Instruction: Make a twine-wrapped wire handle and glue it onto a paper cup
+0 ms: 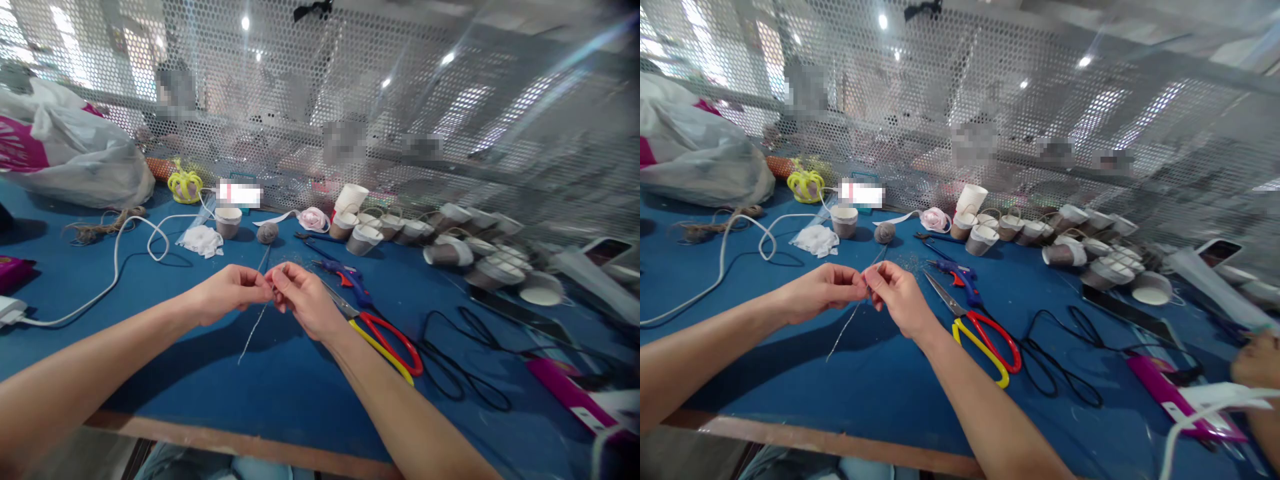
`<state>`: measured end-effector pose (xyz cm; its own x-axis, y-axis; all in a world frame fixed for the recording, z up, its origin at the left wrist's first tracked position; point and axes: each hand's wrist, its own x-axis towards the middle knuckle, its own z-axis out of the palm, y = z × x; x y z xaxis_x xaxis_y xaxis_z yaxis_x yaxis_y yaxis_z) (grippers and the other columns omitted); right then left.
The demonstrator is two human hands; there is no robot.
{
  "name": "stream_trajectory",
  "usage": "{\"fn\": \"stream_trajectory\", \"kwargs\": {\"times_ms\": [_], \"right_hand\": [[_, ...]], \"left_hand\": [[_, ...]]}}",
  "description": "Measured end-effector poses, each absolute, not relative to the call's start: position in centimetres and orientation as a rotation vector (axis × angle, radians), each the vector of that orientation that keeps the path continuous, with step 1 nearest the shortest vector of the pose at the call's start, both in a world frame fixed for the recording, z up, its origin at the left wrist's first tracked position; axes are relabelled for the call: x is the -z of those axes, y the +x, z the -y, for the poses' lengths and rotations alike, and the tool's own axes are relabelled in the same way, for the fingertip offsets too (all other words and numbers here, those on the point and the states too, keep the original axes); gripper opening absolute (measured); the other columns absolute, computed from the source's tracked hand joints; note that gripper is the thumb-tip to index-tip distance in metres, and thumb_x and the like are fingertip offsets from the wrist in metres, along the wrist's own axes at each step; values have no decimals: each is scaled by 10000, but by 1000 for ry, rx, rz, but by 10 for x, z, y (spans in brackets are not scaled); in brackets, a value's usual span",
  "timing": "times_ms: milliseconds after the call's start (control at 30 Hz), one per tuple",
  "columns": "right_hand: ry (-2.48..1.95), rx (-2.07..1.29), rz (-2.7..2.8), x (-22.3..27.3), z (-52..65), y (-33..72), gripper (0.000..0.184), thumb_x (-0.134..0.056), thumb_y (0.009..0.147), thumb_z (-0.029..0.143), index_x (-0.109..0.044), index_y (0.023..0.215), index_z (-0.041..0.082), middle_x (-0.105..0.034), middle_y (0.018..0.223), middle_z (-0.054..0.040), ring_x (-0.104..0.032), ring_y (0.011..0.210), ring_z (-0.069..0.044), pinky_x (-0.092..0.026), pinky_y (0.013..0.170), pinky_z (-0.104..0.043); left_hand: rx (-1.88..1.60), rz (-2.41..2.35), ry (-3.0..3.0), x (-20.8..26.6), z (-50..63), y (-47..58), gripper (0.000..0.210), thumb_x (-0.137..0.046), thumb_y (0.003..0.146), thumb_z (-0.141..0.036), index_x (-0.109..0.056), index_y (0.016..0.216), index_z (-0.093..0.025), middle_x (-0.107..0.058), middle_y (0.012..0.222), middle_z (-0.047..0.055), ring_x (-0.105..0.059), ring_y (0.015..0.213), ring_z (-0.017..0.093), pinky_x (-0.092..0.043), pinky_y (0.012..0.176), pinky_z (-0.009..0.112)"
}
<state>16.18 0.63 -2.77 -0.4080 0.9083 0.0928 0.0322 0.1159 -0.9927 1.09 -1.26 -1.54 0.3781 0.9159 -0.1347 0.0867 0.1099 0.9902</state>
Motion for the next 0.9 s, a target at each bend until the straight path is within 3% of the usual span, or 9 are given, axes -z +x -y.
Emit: {"fn": "stream_trajectory", "kwargs": {"times_ms": [333,467,633,767,900], "right_hand": [[-1154,-1008,1789,24,-4,163,339,-534,765,445,-432,574,185,-382,447,65,-334,427,-68,-263,434,-227],[-1135,-1151,1710,24,-5,162,356,-539,759,455,-407,570,183,-373,443,72,-344,419,-61,-274,431,-218],[-975,-1461,1562,25,-9,164,299,-585,715,458,-491,703,175,-461,551,53,-416,469,-68,-332,454,-211],[-1047,-1361,1620,28,-7,165,339,-583,713,470,-441,619,177,-410,477,70,-371,431,-58,-301,434,-203],[-1138,-1191,1749,24,-19,169,399,-397,798,539,-458,651,173,-453,553,35,-423,461,-72,-346,441,-208]], "left_hand": [[-871,-1119,1587,24,9,11,184,-565,667,-297,-499,603,-137,-431,539,-52,-326,505,62,-247,492,215],[-873,-1093,1577,23,9,10,182,-558,674,-283,-491,589,-136,-430,540,-52,-328,513,62,-251,499,214],[-792,-1049,1435,20,8,6,194,-591,664,-314,-538,643,-129,-442,543,-53,-287,479,52,-195,459,215],[-812,-1046,1471,21,8,8,187,-597,658,-294,-527,604,-129,-451,538,-52,-328,499,57,-239,488,213],[-826,-1051,1485,20,9,8,178,-596,660,-289,-534,613,-129,-462,542,-52,-351,512,61,-260,505,211]]}}
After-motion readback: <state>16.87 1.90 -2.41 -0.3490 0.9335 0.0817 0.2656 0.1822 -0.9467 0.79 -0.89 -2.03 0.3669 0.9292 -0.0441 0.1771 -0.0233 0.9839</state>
